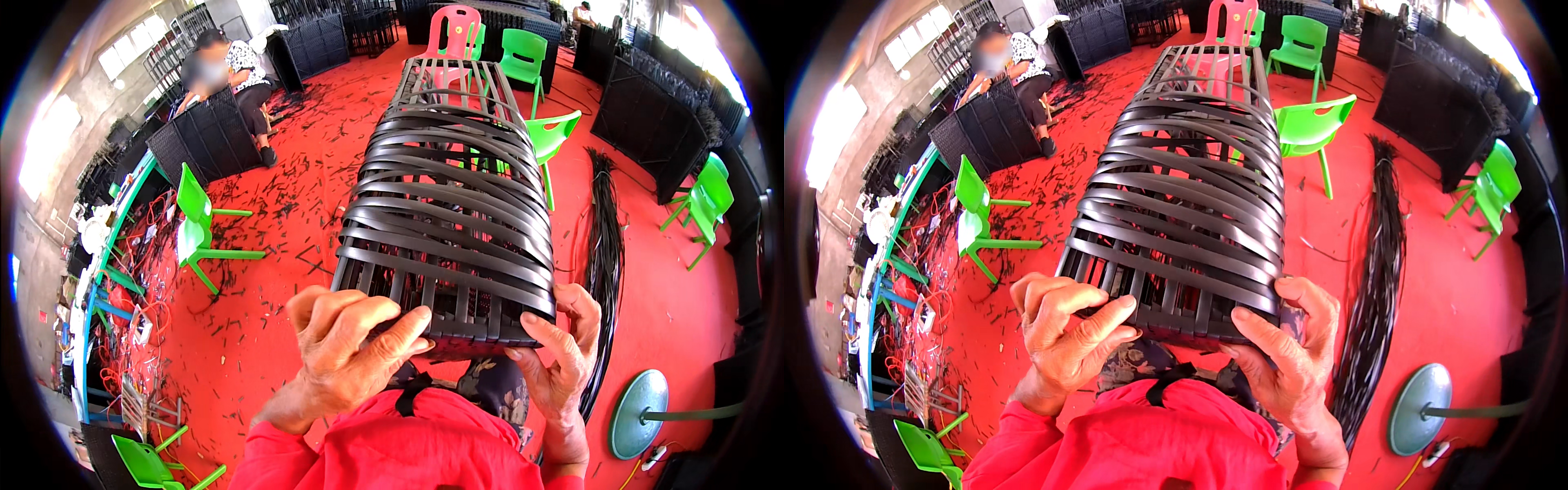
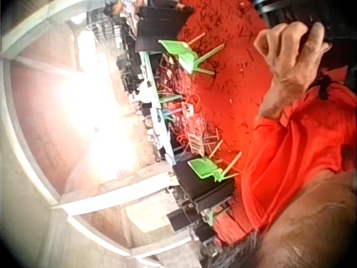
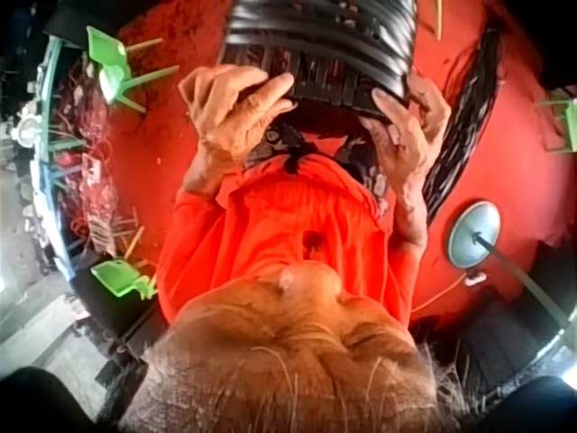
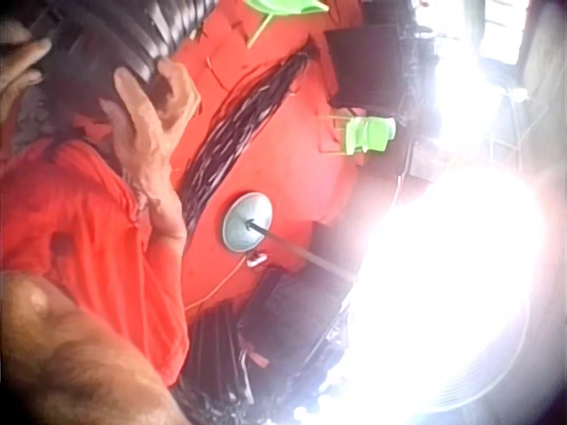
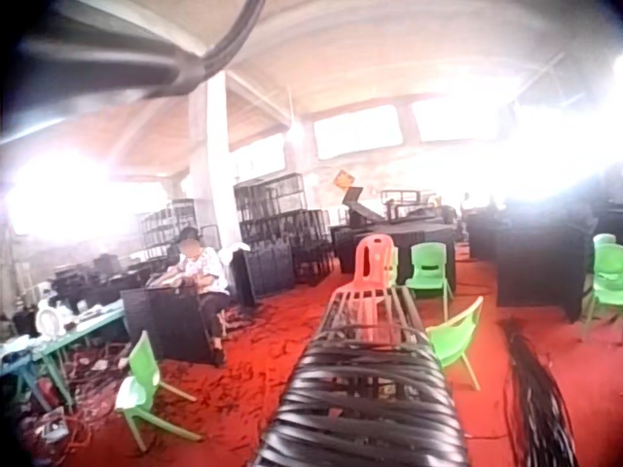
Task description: The person weaves black plastic straps through the slots of a black furniture frame by hand, pulling the material tight and looping it around the structure.
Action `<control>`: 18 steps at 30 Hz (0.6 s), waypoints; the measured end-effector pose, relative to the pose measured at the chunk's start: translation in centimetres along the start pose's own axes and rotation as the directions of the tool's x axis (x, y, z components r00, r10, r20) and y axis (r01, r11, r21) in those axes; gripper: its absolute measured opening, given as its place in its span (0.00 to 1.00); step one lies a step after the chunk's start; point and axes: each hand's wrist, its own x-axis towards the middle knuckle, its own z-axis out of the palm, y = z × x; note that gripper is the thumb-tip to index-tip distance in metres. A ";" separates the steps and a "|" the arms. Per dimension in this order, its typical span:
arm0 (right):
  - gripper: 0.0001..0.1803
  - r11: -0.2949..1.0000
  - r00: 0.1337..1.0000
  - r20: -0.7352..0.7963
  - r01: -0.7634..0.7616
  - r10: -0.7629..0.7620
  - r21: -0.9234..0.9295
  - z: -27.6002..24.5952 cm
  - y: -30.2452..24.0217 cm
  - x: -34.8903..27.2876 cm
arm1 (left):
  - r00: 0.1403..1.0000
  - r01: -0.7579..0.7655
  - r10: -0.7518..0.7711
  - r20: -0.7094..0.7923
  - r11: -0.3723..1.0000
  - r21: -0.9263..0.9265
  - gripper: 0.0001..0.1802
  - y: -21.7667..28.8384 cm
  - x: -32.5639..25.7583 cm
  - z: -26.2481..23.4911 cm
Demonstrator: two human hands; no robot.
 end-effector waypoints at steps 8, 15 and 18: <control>0.21 1.000 0.998 -0.060 0.017 -0.016 0.021 0.7 0.0 -0.4 | 0.991 0.106 -0.089 0.097 0.977 -0.185 0.17 -0.6 0.5 -0.2; 0.19 0.996 0.995 -0.070 0.069 -0.073 -0.054 0.3 -0.1 -0.8 | 0.993 0.104 -0.089 0.071 0.965 -0.241 0.17 -0.5 0.5 -0.1; 0.22 0.989 0.988 -0.041 0.148 -0.149 -0.031 0.4 0.6 -0.6 | 0.994 0.074 -0.053 0.100 0.973 -0.220 0.19 -0.8 0.1 -0.5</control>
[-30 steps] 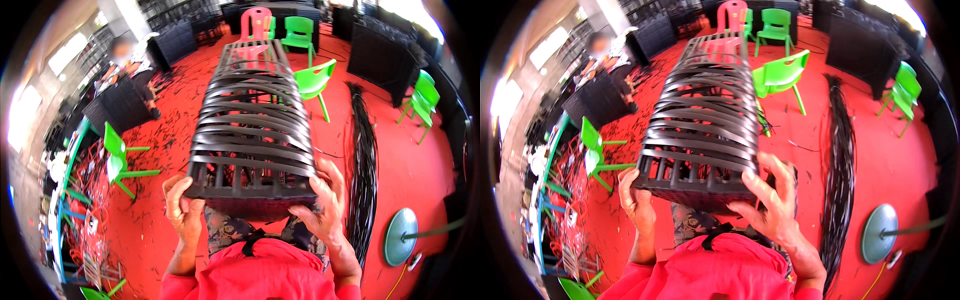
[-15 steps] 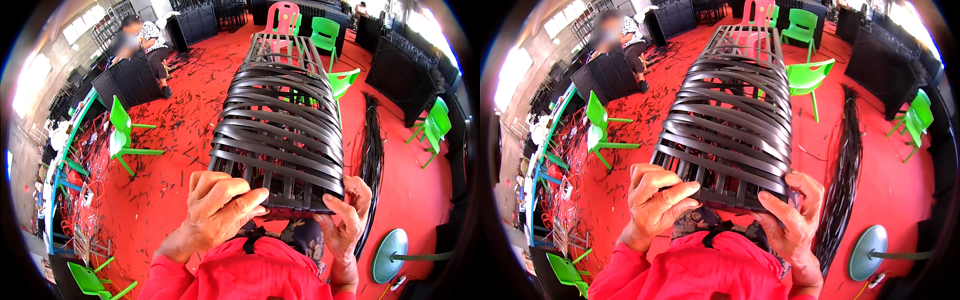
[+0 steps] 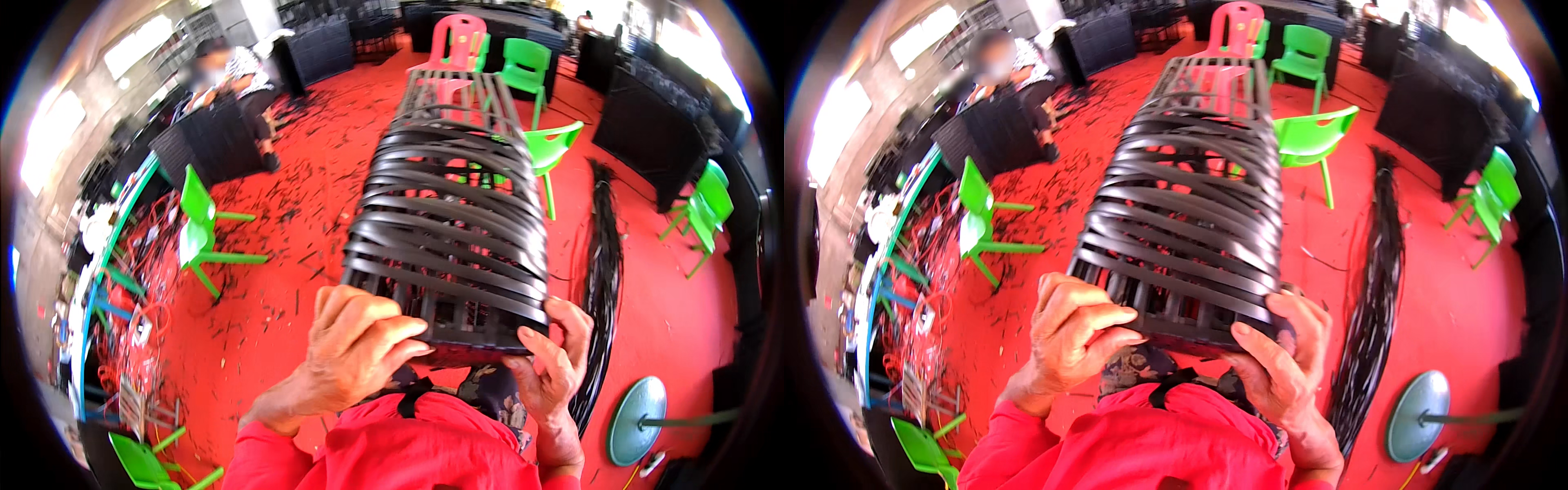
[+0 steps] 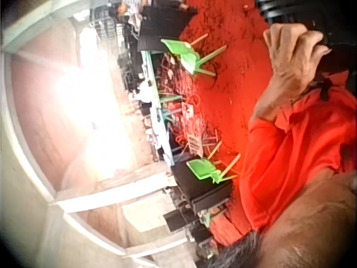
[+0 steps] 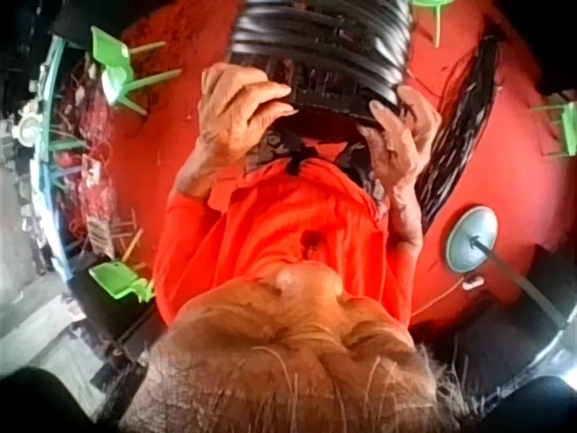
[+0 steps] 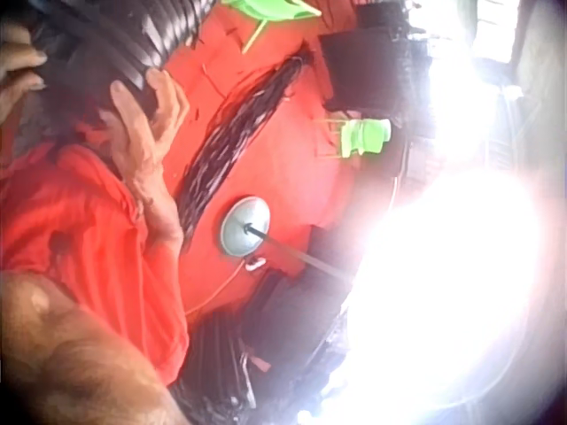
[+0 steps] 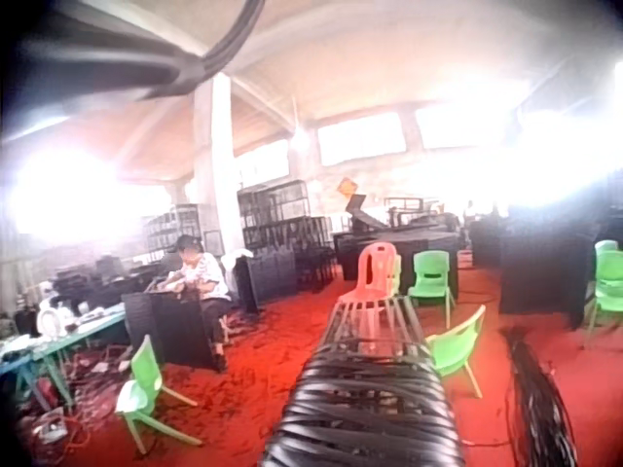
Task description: The person weaves black plastic straps through the slots of a black furniture frame by hand, pulling the material tight and looping it around the structure.
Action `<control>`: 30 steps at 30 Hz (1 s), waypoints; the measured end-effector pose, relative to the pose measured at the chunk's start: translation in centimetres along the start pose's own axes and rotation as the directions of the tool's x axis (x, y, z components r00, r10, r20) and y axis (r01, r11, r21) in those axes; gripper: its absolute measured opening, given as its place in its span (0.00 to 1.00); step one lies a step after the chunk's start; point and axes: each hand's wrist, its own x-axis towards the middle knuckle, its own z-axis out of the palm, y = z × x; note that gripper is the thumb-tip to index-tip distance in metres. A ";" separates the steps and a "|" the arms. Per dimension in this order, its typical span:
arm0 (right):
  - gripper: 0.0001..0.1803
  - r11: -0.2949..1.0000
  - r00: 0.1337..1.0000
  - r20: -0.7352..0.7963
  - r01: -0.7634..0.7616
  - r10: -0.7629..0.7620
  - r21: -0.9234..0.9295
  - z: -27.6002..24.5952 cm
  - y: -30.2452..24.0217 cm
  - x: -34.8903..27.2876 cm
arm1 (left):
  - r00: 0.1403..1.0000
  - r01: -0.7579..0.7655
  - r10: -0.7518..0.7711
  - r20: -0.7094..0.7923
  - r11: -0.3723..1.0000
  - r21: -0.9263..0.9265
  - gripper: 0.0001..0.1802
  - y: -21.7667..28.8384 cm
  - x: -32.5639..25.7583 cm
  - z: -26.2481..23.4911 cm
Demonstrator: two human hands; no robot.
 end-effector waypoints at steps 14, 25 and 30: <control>0.08 0.785 0.932 -0.006 -0.303 0.363 0.540 -0.7 1.6 -1.8 | 0.811 -0.570 0.541 0.223 0.817 0.090 0.19 2.1 8.7 2.5; 0.12 0.765 0.949 0.005 -0.257 0.315 0.591 -0.5 3.1 -1.8 | 0.674 -0.737 0.651 0.349 0.626 0.256 0.18 2.8 8.9 1.8; 0.22 0.724 0.954 0.062 -0.263 0.292 0.638 -0.4 3.1 -1.8 | 0.739 -0.662 0.595 0.316 0.728 0.176 0.19 2.1 7.5 2.4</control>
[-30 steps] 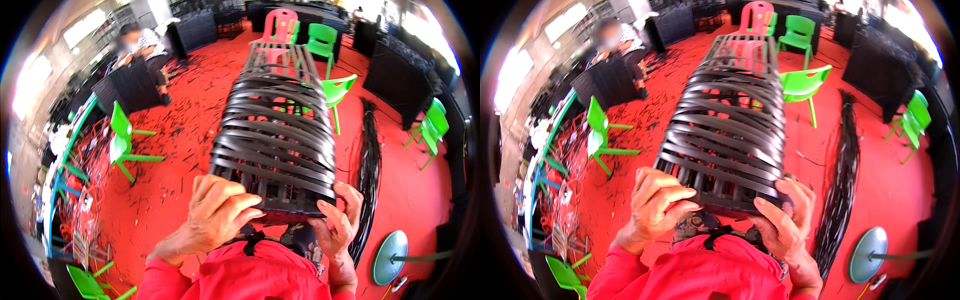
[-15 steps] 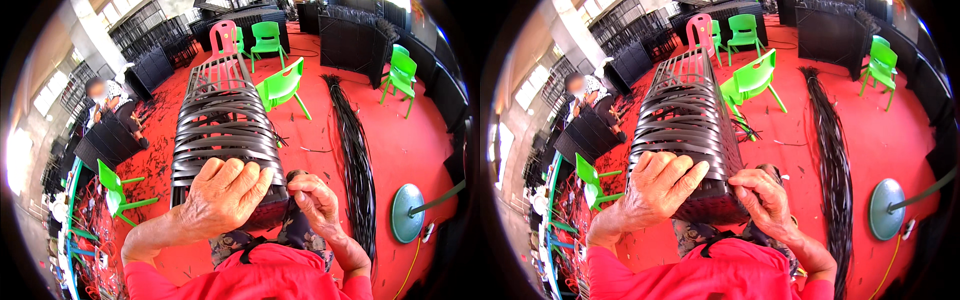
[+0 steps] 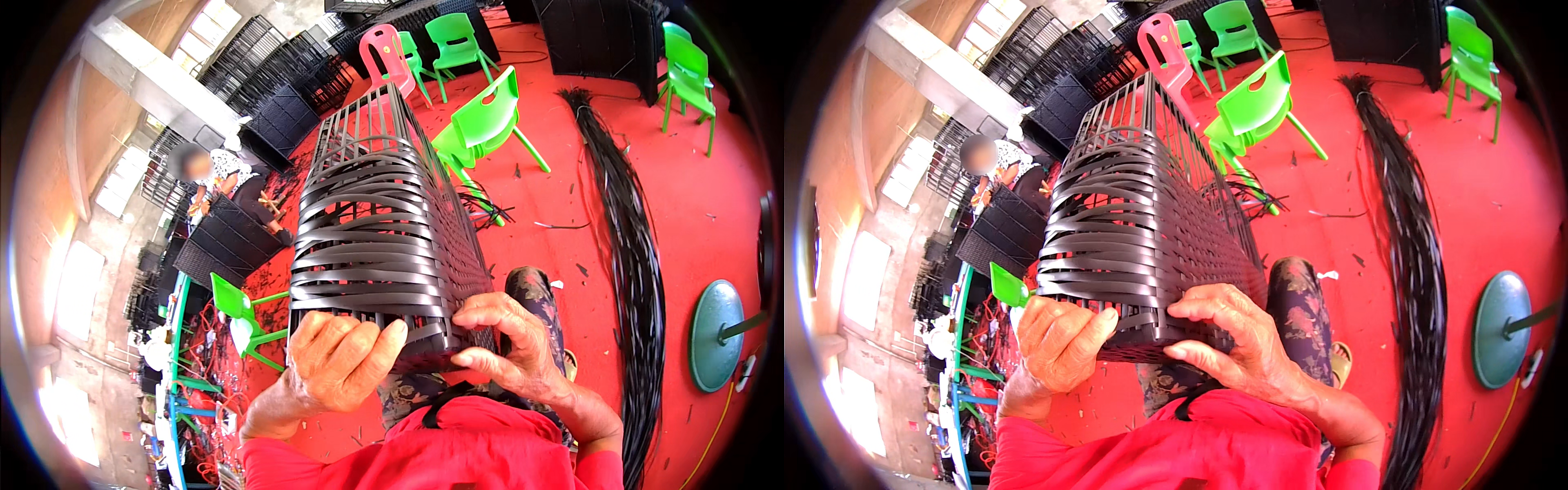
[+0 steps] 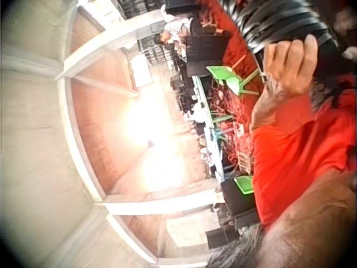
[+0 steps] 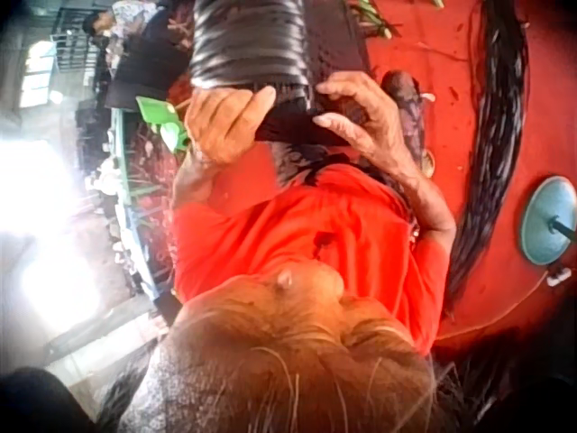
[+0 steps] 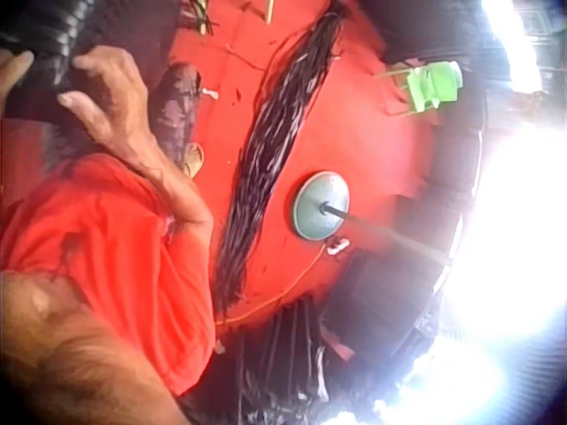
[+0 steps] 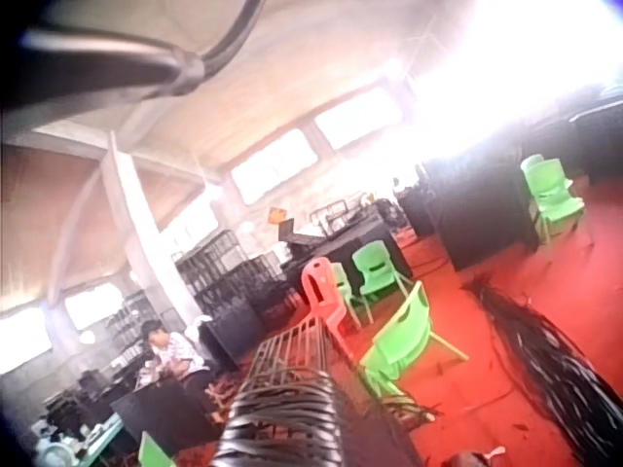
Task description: The person weaves black plastic straps through the slots of a black furniture frame by hand, pulling the material tight and looping it around the structure.
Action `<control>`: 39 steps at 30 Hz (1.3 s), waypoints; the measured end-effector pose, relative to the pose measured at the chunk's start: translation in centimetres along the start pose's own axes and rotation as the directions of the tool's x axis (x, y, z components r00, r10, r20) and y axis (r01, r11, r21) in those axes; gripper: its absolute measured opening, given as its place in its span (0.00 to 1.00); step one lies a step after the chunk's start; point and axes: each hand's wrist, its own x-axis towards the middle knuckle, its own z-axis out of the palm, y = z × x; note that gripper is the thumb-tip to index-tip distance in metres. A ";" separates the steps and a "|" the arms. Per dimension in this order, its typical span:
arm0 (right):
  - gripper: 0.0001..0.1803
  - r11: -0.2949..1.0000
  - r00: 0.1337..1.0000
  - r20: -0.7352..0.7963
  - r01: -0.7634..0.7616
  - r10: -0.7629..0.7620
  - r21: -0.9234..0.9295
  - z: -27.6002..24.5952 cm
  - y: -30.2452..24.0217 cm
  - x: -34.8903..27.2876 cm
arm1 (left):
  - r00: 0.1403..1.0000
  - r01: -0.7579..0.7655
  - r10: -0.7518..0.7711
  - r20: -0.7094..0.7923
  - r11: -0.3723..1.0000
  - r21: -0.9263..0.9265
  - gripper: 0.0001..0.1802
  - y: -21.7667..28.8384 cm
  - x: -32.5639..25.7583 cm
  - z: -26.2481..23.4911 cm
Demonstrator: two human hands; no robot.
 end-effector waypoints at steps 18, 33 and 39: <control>0.08 0.795 0.954 -0.144 -0.131 0.264 0.592 1.0 2.6 -1.2 | 0.980 0.188 -0.194 -0.036 0.974 -0.129 0.18 1.0 -0.6 0.3; 0.15 0.928 0.995 -0.089 -0.003 0.039 0.373 1.8 3.3 -2.0 | 0.960 0.263 -0.276 -0.055 0.949 -0.173 0.07 1.6 -0.6 0.4; 0.09 0.833 0.976 -0.045 -0.156 0.211 0.531 1.8 3.7 -2.7 | 0.955 0.280 -0.291 -0.051 0.946 -0.166 0.07 1.5 -1.3 0.5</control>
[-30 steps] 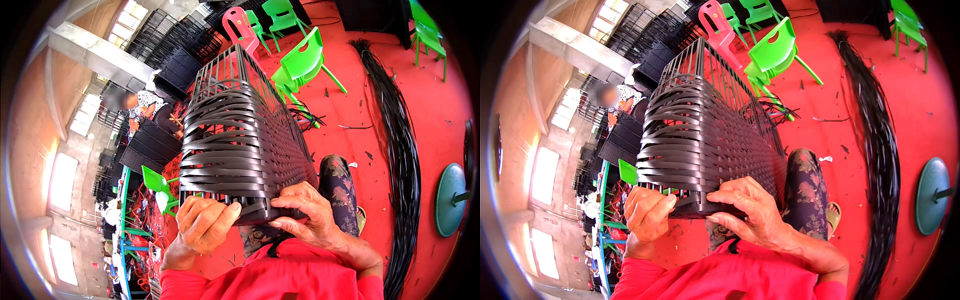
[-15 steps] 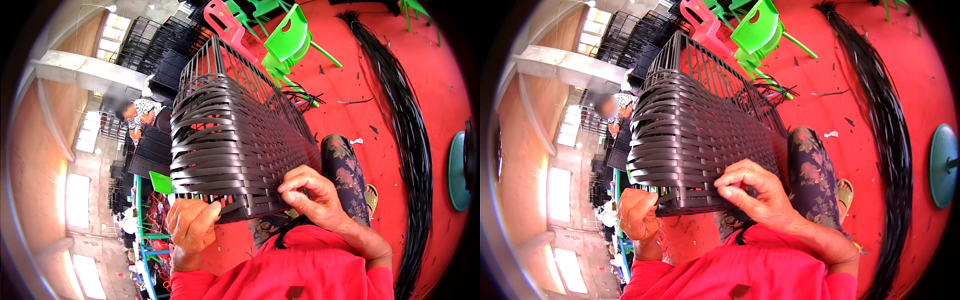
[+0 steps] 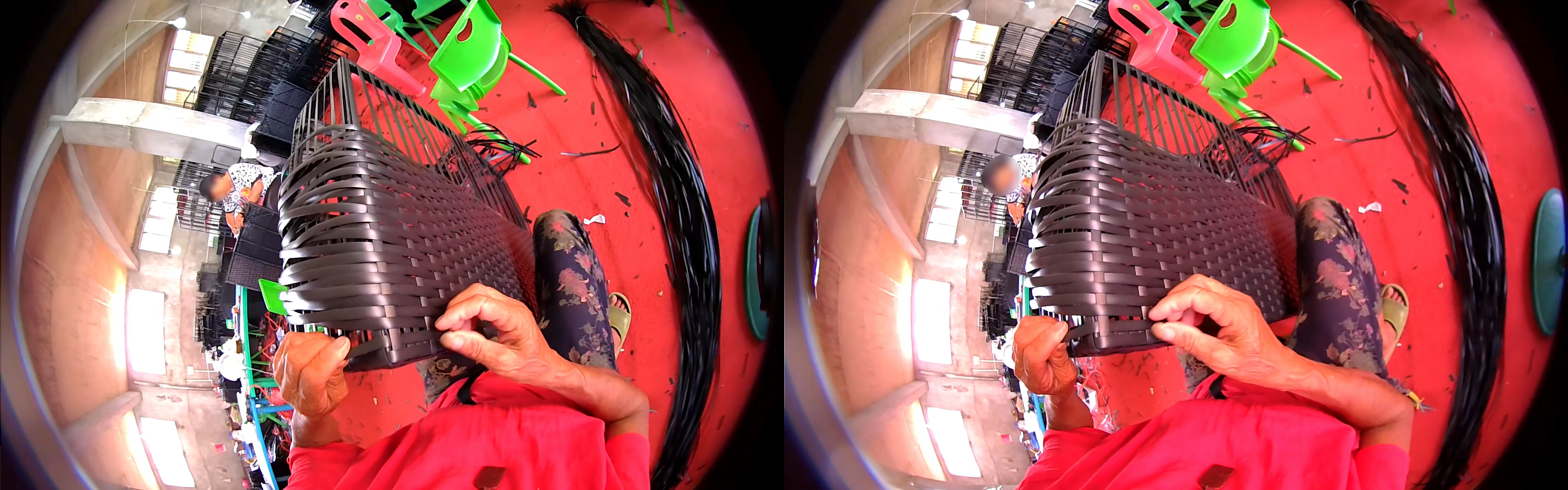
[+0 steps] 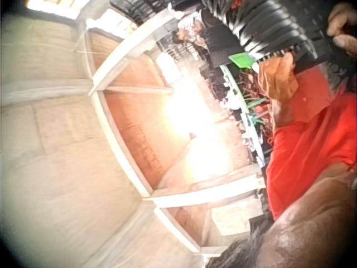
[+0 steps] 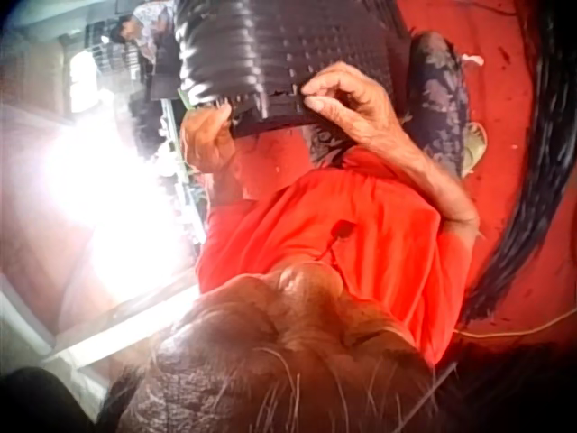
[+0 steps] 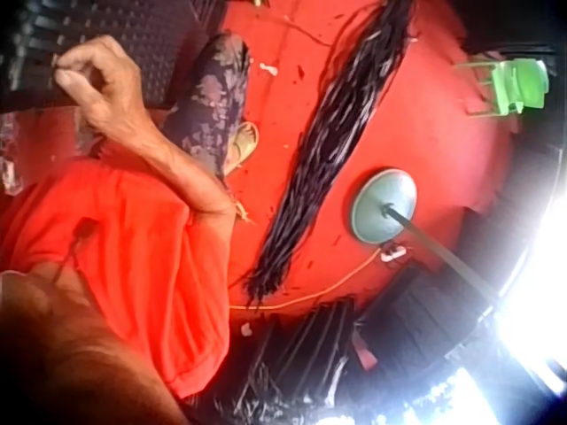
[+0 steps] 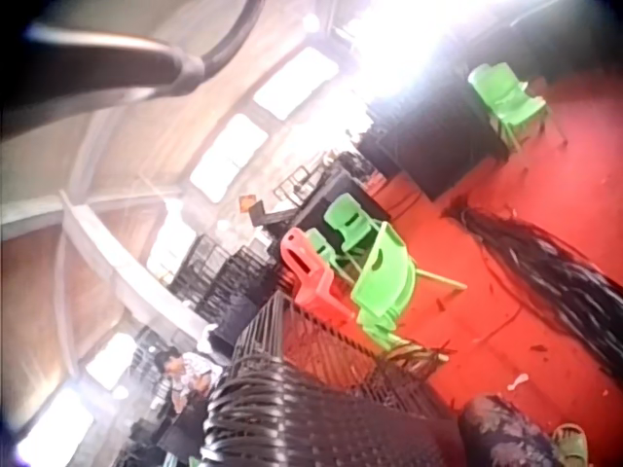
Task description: The person weaves black plastic straps through the slots of a black furniture frame by hand, pulling the material tight and looping it around the structure.
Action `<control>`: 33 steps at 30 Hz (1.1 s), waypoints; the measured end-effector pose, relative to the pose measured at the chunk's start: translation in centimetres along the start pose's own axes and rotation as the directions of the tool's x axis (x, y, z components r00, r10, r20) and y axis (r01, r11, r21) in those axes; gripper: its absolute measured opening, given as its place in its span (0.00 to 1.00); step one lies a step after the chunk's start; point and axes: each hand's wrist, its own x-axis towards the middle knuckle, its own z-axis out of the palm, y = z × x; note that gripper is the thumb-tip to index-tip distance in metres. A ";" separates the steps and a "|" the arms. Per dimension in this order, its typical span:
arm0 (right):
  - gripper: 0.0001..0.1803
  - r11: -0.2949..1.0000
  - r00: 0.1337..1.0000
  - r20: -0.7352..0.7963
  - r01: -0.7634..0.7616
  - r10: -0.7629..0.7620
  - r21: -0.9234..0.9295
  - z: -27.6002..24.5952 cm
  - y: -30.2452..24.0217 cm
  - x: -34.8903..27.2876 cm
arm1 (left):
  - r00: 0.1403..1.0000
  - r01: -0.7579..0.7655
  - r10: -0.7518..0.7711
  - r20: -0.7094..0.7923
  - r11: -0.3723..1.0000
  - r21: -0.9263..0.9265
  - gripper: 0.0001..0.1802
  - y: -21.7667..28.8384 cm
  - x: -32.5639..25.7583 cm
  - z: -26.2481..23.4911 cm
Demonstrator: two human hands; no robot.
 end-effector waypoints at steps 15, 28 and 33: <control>0.26 0.363 0.758 0.522 -0.648 0.390 0.670 -0.9 -1.4 -2.9 | 0.998 0.058 -0.058 0.009 0.998 0.022 0.12 -0.2 -1.4 -0.1; 0.36 0.128 0.738 0.652 -0.673 0.175 0.728 -0.9 -0.3 -3.3 | 0.999 0.035 -0.034 -0.003 0.999 0.033 0.09 -0.2 -0.8 0.2; 0.38 0.040 0.723 0.683 -0.689 0.105 0.724 -0.9 0.2 -3.3 | 0.998 0.057 -0.057 0.026 0.998 -0.002 0.12 -0.3 -1.3 -0.2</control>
